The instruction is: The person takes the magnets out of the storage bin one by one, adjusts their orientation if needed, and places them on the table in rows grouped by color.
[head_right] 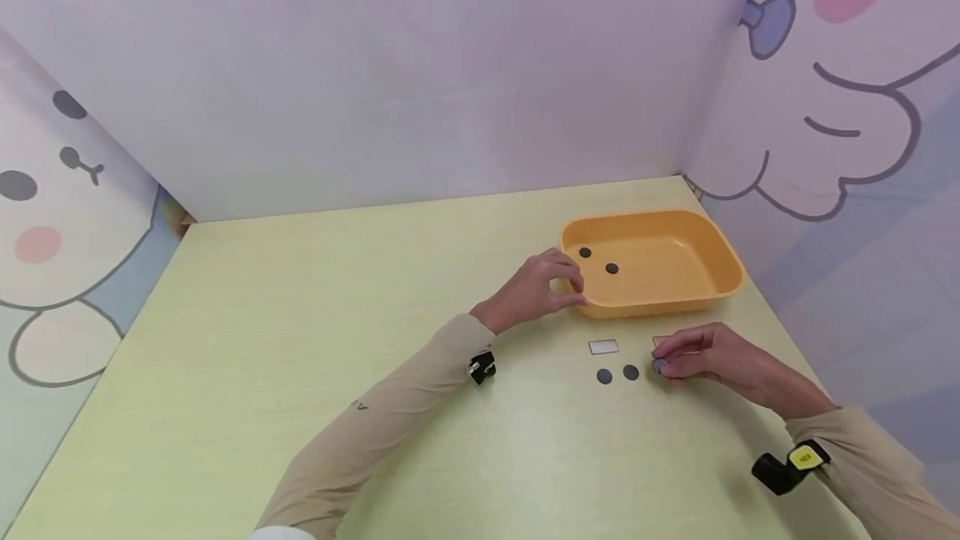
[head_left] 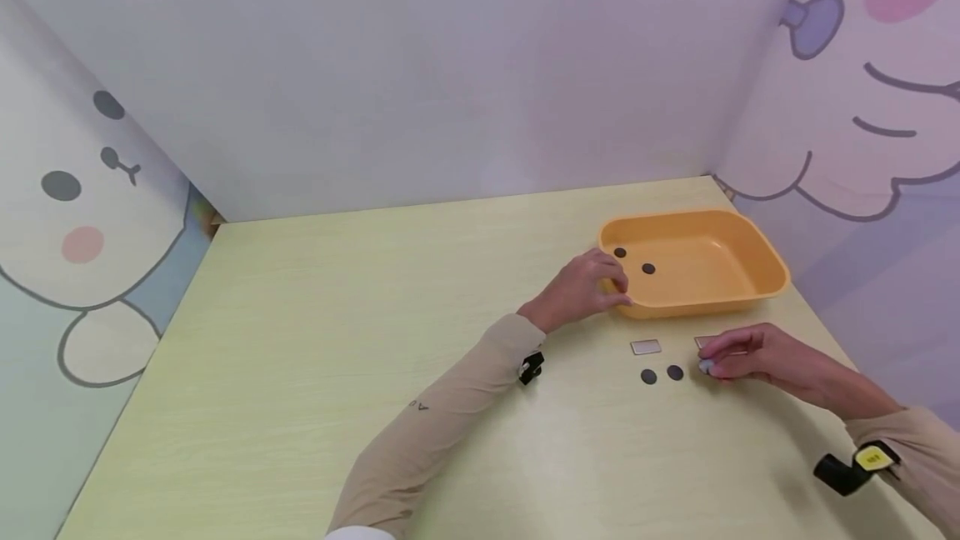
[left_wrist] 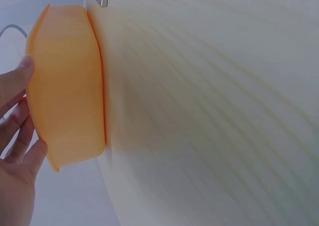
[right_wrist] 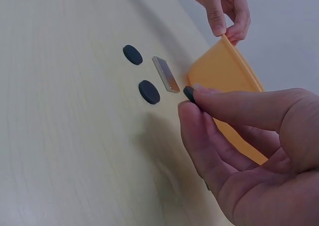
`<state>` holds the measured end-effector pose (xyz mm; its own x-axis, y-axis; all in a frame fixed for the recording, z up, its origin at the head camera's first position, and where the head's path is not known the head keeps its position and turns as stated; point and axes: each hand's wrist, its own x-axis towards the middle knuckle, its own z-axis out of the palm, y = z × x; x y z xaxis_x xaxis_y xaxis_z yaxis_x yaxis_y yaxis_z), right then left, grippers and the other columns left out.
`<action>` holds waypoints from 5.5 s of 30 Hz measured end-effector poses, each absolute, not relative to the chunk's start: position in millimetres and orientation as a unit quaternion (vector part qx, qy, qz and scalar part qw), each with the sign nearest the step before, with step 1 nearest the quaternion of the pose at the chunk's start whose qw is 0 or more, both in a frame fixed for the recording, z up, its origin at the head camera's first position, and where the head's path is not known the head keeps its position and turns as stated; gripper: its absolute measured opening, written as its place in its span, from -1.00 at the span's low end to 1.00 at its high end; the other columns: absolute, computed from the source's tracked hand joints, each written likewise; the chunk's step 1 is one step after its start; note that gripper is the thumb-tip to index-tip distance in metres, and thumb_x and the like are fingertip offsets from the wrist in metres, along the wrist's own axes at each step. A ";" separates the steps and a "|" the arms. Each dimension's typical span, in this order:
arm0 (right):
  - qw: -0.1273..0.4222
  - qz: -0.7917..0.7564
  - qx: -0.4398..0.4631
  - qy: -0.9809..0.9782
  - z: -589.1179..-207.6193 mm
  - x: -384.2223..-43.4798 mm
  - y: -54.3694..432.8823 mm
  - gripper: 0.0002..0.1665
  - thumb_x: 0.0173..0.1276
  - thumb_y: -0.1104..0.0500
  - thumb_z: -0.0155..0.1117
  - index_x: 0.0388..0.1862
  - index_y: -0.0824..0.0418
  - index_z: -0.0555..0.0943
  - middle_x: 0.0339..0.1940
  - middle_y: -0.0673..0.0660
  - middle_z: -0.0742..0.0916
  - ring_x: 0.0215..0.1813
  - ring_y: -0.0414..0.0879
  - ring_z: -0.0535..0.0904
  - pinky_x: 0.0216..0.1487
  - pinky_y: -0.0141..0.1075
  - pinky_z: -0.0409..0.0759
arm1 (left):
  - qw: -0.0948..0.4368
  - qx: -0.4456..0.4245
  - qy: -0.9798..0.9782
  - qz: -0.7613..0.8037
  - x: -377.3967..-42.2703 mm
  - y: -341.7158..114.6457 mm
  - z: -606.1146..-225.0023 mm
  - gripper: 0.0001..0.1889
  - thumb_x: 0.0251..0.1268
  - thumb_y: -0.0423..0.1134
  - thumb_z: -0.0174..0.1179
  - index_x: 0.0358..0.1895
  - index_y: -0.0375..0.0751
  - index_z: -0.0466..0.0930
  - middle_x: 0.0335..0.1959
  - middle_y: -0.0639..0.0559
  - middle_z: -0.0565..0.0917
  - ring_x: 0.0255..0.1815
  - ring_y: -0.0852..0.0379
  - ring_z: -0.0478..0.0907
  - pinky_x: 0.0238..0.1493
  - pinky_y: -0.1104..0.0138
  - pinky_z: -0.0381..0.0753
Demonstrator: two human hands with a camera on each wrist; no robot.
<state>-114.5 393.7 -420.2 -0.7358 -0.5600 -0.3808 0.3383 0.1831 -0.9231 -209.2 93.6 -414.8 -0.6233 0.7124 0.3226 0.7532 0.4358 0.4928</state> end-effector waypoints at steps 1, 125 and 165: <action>0.353 -0.635 -0.081 0.682 -421.2 -114.3 393.8 -0.72 0.33 0.43 0.14 -0.07 0.23 0.68 -0.01 -0.10 0.69 -0.08 -0.20 0.65 -0.09 -0.26 0.59 | 0.034 -0.433 -0.846 -0.308 -209.6 93.1 -415.2 -0.83 0.14 -0.05 0.34 -0.35 -0.06 0.68 -0.25 0.20 0.62 -0.07 0.25 0.42 0.13 0.53 0.25; 0.167 -0.514 -0.042 0.840 -380.2 -183.7 378.4 -0.74 0.31 0.19 0.28 -0.03 0.19 0.62 -0.19 -0.20 0.69 -0.18 -0.23 0.63 -0.22 -0.34 0.59 | 0.040 -0.444 -0.853 -0.271 -210.2 97.4 -413.9 -0.80 0.11 -0.01 0.35 -0.35 -0.04 0.68 -0.28 0.26 0.60 -0.06 0.30 0.41 0.10 0.62 0.21; 0.211 -0.456 -0.056 0.863 -404.3 -225.4 358.5 -0.39 0.29 0.11 0.31 0.15 0.53 0.42 0.05 0.36 0.61 -0.17 -0.13 0.64 -0.16 -0.29 0.60 | 0.035 -0.436 -0.858 -0.269 -208.7 97.7 -414.5 -0.81 0.12 0.00 0.34 -0.35 -0.02 0.67 -0.28 0.28 0.58 -0.05 0.30 0.41 0.09 0.62 0.21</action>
<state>-225.4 358.5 -404.3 -0.9049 -0.2892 -0.3121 0.0947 0.5781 -0.8104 -208.7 97.7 -414.5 -0.6167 0.7303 0.2937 0.7674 0.4748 0.4308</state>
